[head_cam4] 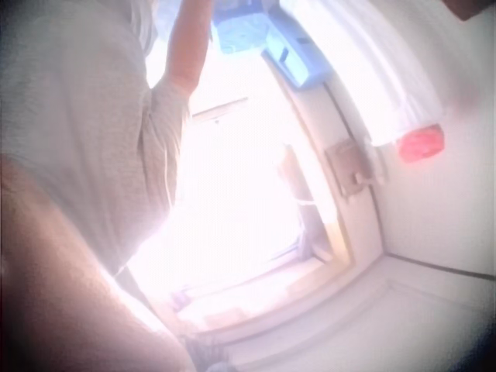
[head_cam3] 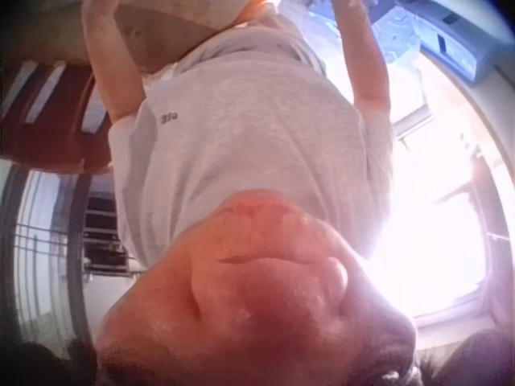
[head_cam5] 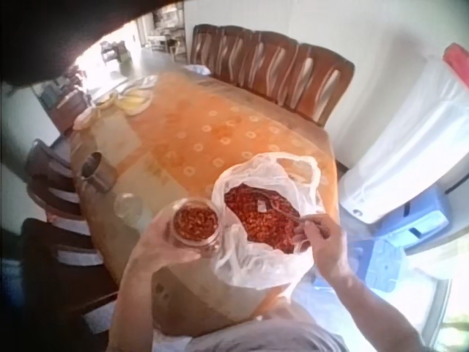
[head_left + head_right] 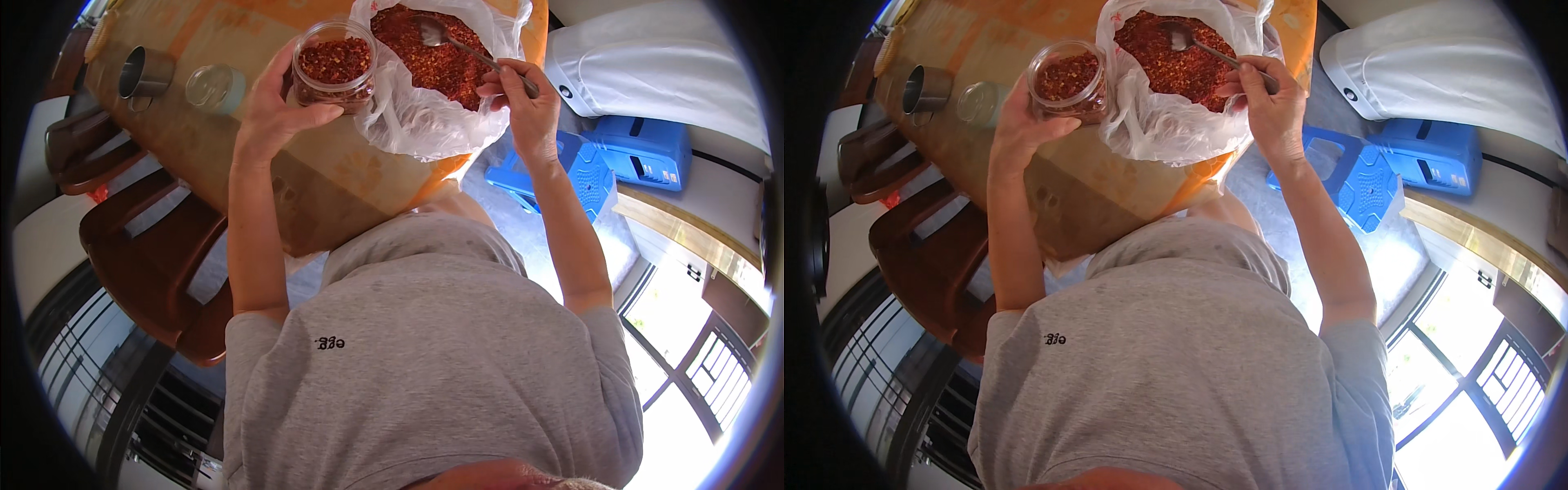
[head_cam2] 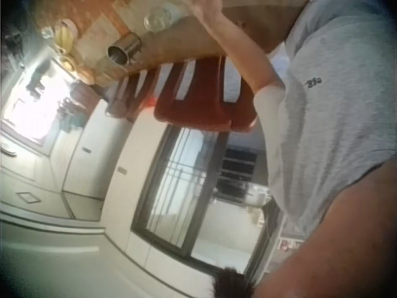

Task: The person scoops red chili flakes from a large plastic bag into a small glass jar using a metal spoon. After filling the jar, they place the spoon on a shelf and tie the plastic bag closed.

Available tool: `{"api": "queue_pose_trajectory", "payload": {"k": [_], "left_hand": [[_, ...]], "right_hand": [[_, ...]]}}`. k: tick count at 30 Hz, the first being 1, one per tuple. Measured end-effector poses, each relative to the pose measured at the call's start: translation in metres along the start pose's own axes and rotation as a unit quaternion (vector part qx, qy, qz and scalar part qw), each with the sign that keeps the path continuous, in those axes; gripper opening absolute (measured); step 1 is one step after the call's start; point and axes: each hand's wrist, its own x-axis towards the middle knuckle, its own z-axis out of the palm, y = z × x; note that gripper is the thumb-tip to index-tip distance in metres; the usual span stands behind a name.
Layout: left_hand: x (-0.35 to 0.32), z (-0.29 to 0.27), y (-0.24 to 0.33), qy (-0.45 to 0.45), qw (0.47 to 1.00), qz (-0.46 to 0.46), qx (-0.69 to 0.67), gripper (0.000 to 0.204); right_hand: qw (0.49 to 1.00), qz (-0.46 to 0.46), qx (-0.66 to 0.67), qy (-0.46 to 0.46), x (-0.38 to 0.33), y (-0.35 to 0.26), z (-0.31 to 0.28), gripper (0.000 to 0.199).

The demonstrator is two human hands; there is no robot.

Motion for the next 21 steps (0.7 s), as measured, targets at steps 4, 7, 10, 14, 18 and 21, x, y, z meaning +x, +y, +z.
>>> {"api": "queue_pose_trajectory", "payload": {"k": [4, 7, 10, 14, 18, 21], "left_hand": [[-0.004, -0.005, -0.001, -0.008, 0.998, 0.007, 0.064, 0.075], [-0.007, -0.005, -0.003, 0.010, 0.997, 0.016, 0.077, 0.075], [-0.009, -0.004, 0.001, 0.019, 0.995, 0.015, 0.101, 0.077], [-0.008, -0.006, 0.006, 0.028, 0.989, 0.012, 0.141, 0.079], [-0.001, -0.003, 0.014, 0.025, 0.983, 0.013, 0.183, 0.080], [0.006, 0.008, 0.020, 0.034, 0.981, 0.012, 0.192, 0.079]], "right_hand": [[0.993, 0.084, 0.046, -0.071, -0.004, -0.003, 0.009, 0.020], [0.984, 0.136, 0.073, -0.088, -0.006, -0.004, 0.006, 0.019], [0.974, 0.184, 0.115, -0.064, -0.005, -0.009, -0.002, 0.019], [0.967, 0.194, 0.160, -0.028, -0.005, -0.011, -0.017, 0.021], [0.970, 0.180, 0.163, -0.003, -0.006, -0.020, -0.029, 0.021], [0.973, 0.165, 0.164, 0.006, -0.007, -0.025, -0.039, 0.020]]}}
